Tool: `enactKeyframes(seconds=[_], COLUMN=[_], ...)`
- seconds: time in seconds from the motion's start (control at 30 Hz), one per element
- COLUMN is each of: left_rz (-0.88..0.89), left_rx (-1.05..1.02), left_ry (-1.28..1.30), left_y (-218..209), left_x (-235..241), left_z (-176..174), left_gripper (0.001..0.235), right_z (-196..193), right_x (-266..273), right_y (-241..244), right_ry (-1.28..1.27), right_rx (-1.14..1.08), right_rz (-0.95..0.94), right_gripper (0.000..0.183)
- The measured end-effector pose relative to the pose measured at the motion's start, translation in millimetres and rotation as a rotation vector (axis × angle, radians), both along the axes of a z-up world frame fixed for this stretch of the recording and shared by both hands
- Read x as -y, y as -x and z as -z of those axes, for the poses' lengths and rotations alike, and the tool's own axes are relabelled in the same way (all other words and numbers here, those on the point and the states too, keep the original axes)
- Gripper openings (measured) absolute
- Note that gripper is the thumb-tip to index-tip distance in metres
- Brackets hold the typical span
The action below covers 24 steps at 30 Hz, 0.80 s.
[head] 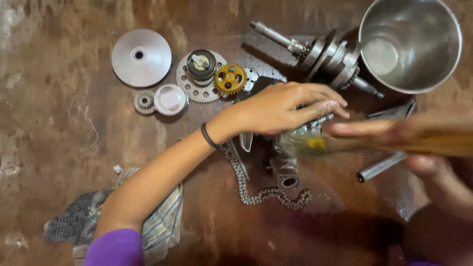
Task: Cleaning a motorcycle carburetor and other engine components with a brush and solvent.
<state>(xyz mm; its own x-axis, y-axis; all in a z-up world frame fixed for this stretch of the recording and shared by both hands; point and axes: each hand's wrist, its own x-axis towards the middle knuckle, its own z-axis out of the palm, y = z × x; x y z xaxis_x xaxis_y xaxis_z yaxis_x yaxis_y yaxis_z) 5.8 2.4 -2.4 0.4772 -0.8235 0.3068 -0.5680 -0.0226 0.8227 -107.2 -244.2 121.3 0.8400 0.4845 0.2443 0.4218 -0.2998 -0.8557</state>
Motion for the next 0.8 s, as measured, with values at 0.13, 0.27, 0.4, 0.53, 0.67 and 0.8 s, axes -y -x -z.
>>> enactKeyframes(seconds=[0.13,0.27,0.4,0.53,0.67,0.8], left_rz=[0.022,0.033,0.034,0.007,-0.048,-0.009], left_rx=[-0.008,-0.004,0.000,-0.008,-0.056,-0.037], left_ry=[0.007,0.022,0.029,0.025,-0.072,-0.022], left_y=[-1,-3,-2,1,6,5], left_x=[1,3,3,2,-1,-2], left_z=[5,8,6,3,-11,-7], left_gripper=[0.048,0.049,0.049,0.048,0.047,0.046], right_z=[17,20,12,26,37,47], right_x=[-21,-2,-34,-40,-36,-45], right_y=[-8,-12,1,20,26,35], right_ry=[0.133,1.072,0.366,0.409,0.426,0.561], right_rx=[0.050,-0.438,0.103,0.102,0.072,0.266], right_rz=[-0.185,-0.024,-0.271,-0.267,-0.360,-0.264], right_gripper=[0.019,0.005,0.022,0.024,0.028,0.045])
